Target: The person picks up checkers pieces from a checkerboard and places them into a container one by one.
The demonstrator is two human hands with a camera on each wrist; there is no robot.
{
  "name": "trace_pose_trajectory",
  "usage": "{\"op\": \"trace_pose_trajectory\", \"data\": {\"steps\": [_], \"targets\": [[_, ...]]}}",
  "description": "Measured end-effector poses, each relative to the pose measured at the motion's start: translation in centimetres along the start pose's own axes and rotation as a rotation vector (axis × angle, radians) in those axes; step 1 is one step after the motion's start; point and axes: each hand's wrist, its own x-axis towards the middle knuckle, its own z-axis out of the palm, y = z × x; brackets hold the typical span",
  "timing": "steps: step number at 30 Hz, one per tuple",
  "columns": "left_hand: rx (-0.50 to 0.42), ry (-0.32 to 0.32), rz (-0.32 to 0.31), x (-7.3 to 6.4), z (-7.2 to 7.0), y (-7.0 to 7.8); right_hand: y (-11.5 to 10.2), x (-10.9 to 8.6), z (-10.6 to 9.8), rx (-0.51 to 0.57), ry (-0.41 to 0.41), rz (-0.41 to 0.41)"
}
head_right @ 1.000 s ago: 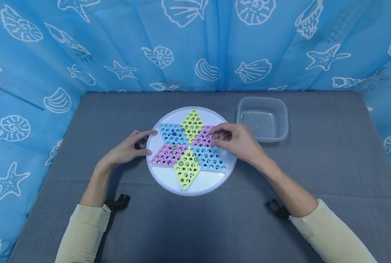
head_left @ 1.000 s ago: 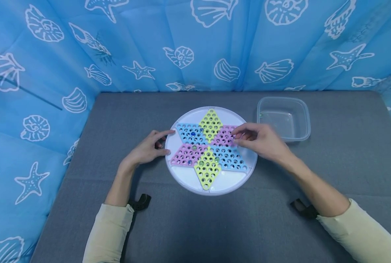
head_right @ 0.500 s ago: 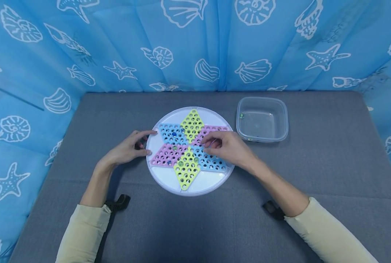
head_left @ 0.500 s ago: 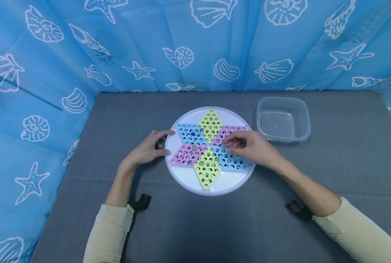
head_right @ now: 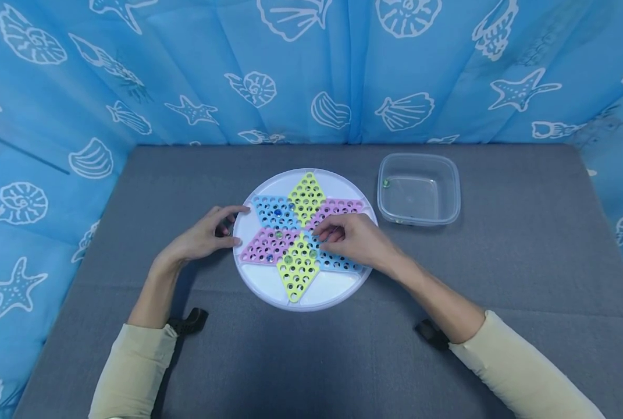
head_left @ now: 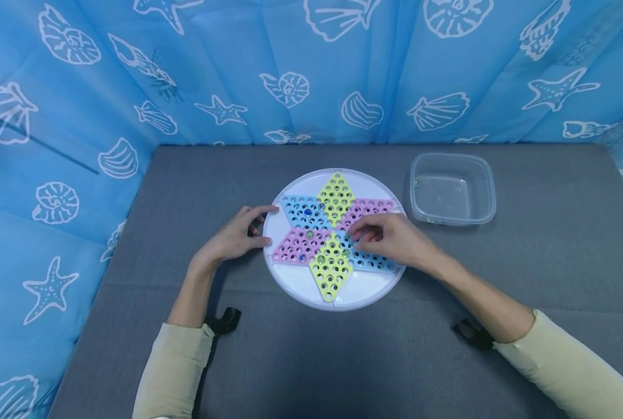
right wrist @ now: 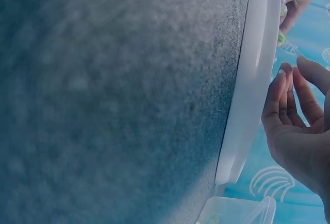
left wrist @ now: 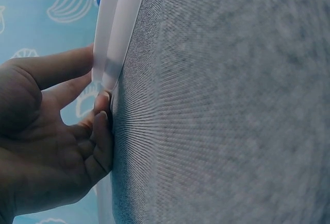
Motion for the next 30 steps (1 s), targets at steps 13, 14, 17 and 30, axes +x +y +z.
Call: {"op": "trace_pose_trajectory", "data": {"steps": [13,14,17,30], "targets": [[-0.005,-0.002,0.001,0.1,0.1,0.1,-0.1,0.2,0.1,-0.059,-0.086,0.007],[-0.006,-0.002,0.003,0.1,0.1,0.1,-0.1,0.3,0.1,-0.065,-0.091,0.009],[-0.007,-0.002,0.006,0.1,0.0,0.1,-0.1,0.3,0.2,-0.083,-0.084,0.005],[-0.006,-0.002,-0.011,0.0,0.0,0.2,-1.1,0.7,1.2,-0.247,-0.051,0.000]]}}
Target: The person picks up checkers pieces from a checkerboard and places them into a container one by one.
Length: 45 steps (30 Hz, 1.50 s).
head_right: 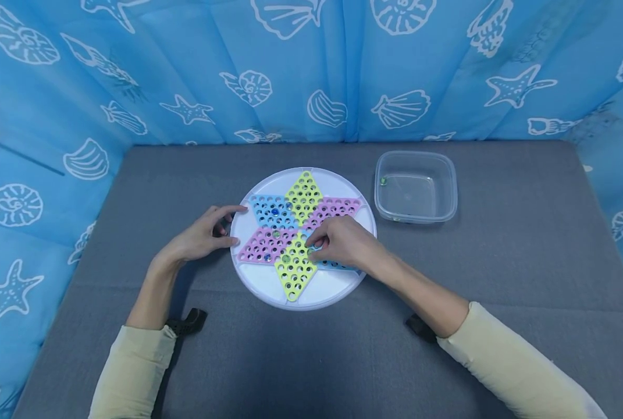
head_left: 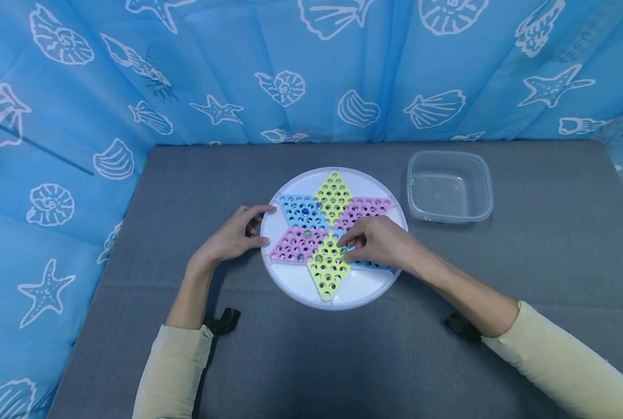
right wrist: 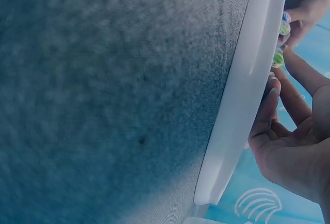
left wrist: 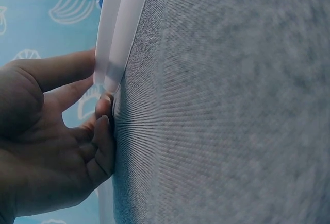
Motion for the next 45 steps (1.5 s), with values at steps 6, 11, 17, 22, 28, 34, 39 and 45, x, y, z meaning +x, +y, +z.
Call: {"op": "trace_pose_trajectory", "data": {"steps": [6,11,17,22,28,34,39,45], "targets": [[0.010,0.003,0.002,0.0,0.0,0.0,-0.2,0.1,0.2,-0.026,0.003,0.028],[0.014,0.003,-0.005,0.0,0.0,0.1,-0.2,0.1,0.2,-0.043,0.018,0.024],[0.008,0.005,-0.004,0.0,0.0,0.1,0.0,0.0,0.2,-0.039,0.033,0.000],[0.009,0.008,0.005,0.0,0.0,0.0,0.4,-0.2,0.2,-0.008,0.064,-0.020],[0.018,0.011,0.005,0.0,0.0,0.1,0.9,-0.5,-0.1,0.036,0.086,-0.035],[0.016,0.008,0.009,0.0,0.0,0.1,1.0,-0.7,-0.3,0.089,0.105,-0.007],[0.013,0.010,-0.004,-0.1,0.1,0.1,1.2,-1.0,-0.7,0.098,0.131,-0.003],[0.007,0.011,0.002,-0.1,0.2,-0.1,1.7,-1.5,-1.4,0.085,0.169,0.002]]}}
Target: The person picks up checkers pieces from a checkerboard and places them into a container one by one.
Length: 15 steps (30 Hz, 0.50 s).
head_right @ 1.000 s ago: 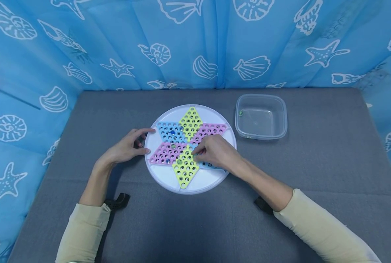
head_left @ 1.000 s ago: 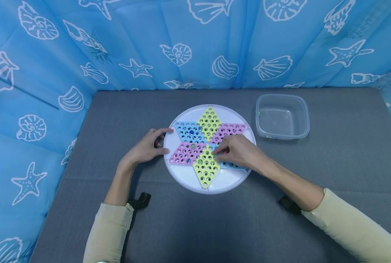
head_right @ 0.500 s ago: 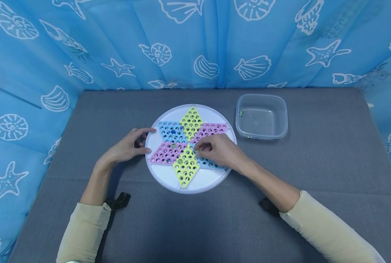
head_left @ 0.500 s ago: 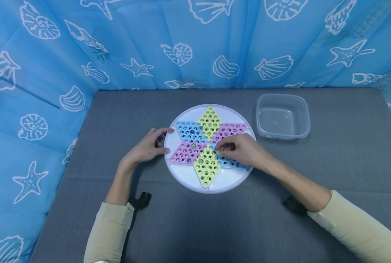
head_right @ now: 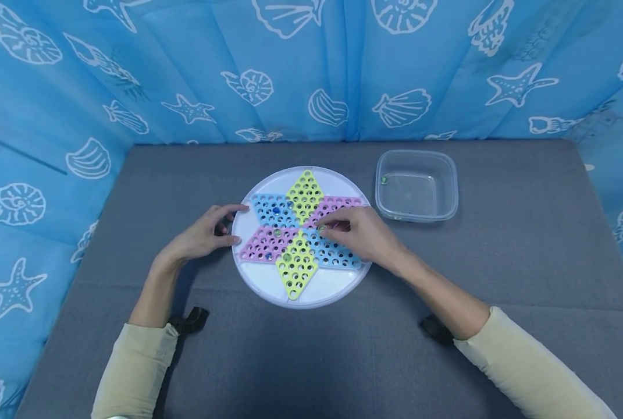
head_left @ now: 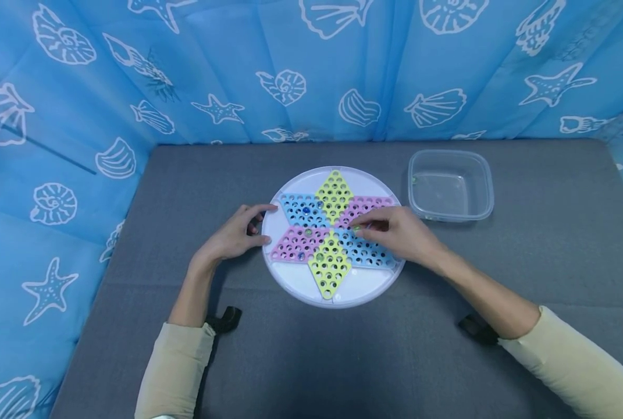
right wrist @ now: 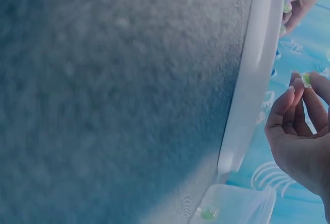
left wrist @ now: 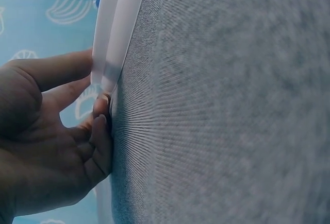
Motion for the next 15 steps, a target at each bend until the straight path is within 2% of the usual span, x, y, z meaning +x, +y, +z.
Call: {"op": "trace_pose_trajectory", "data": {"steps": [8,15], "targets": [[0.001,0.001,0.020,0.0,0.0,-0.1,0.1,-0.3,-1.4,0.023,0.026,0.023],[-0.004,0.009,0.010,0.0,0.1,0.0,0.1,-0.8,-3.5,0.034,0.032,0.039]]}}
